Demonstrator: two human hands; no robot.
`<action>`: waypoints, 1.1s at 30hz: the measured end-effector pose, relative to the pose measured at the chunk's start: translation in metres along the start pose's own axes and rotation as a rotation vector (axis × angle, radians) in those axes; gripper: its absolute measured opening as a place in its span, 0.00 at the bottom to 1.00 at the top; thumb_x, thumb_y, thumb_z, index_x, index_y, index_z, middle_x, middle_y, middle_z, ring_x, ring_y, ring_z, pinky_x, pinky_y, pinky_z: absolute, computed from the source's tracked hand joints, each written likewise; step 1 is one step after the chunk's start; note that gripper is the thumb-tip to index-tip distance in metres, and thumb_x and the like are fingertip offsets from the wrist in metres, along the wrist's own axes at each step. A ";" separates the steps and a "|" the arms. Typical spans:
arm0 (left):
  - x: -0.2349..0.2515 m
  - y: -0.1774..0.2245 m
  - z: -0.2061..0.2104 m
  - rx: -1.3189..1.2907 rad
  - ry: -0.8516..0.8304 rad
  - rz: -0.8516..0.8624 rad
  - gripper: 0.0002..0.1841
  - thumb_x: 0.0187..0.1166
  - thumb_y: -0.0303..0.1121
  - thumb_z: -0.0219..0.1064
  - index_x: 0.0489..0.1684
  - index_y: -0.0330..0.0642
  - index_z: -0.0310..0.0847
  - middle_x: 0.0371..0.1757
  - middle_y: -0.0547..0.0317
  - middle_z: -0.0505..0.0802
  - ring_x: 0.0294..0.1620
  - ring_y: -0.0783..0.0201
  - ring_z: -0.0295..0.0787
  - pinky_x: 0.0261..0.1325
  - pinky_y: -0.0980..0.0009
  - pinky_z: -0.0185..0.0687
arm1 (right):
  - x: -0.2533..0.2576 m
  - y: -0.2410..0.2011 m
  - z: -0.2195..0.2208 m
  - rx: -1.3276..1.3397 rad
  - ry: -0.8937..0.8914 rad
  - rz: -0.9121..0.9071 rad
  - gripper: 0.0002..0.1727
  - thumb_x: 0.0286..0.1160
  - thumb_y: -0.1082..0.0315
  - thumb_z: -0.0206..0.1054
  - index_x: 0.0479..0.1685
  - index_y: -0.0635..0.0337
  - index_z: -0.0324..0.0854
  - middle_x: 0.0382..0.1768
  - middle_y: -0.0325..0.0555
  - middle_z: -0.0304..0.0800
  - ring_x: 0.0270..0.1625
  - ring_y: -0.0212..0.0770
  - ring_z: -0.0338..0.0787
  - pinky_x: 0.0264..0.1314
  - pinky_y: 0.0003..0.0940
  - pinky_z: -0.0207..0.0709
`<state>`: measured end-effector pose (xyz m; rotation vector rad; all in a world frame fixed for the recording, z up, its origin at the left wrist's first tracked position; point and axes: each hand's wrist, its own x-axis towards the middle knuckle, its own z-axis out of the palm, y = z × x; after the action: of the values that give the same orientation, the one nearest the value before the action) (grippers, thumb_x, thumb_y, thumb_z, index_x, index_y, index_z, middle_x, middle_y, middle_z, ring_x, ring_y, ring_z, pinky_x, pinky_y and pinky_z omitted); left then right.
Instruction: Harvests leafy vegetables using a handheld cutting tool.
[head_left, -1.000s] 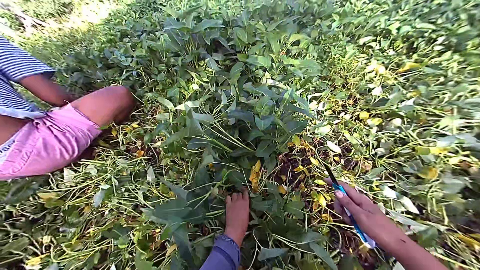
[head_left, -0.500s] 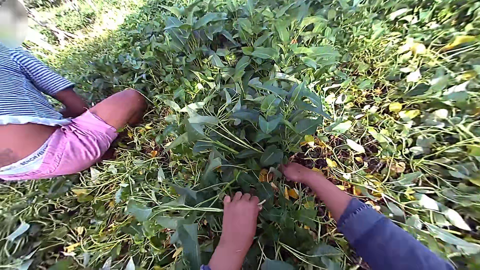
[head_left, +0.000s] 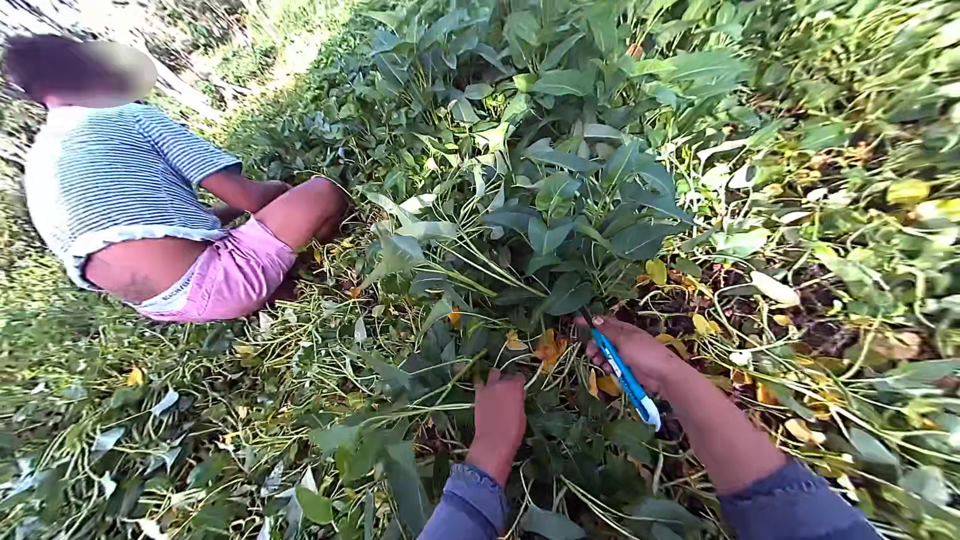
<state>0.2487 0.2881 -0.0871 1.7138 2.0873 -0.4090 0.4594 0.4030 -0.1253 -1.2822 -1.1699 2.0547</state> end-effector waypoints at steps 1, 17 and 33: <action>0.008 -0.001 0.017 0.024 -0.014 -0.012 0.21 0.87 0.31 0.57 0.78 0.44 0.78 0.76 0.48 0.85 0.85 0.42 0.69 0.83 0.37 0.62 | 0.007 0.003 0.005 0.035 -0.002 0.014 0.26 0.98 0.51 0.39 0.79 0.53 0.71 0.35 0.45 0.87 0.29 0.36 0.85 0.30 0.28 0.78; -0.008 -0.010 -0.064 0.100 0.177 0.039 0.18 0.91 0.42 0.57 0.69 0.46 0.84 0.64 0.50 0.91 0.72 0.48 0.83 0.75 0.48 0.75 | 0.044 0.004 0.010 -0.439 0.233 0.187 0.32 0.97 0.46 0.39 0.75 0.65 0.72 0.47 0.56 0.87 0.39 0.45 0.85 0.46 0.43 0.79; -0.063 -0.110 -0.126 -0.506 0.206 0.151 0.12 0.91 0.32 0.57 0.47 0.37 0.85 0.39 0.55 0.91 0.40 0.62 0.86 0.49 0.58 0.82 | -0.021 -0.014 0.009 -0.406 0.096 -0.127 0.25 0.98 0.51 0.40 0.81 0.52 0.68 0.34 0.48 0.83 0.28 0.41 0.79 0.32 0.39 0.75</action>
<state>0.1358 0.2704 0.0500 1.6309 1.9535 0.3309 0.4606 0.3922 -0.1010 -1.4246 -1.6350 1.6984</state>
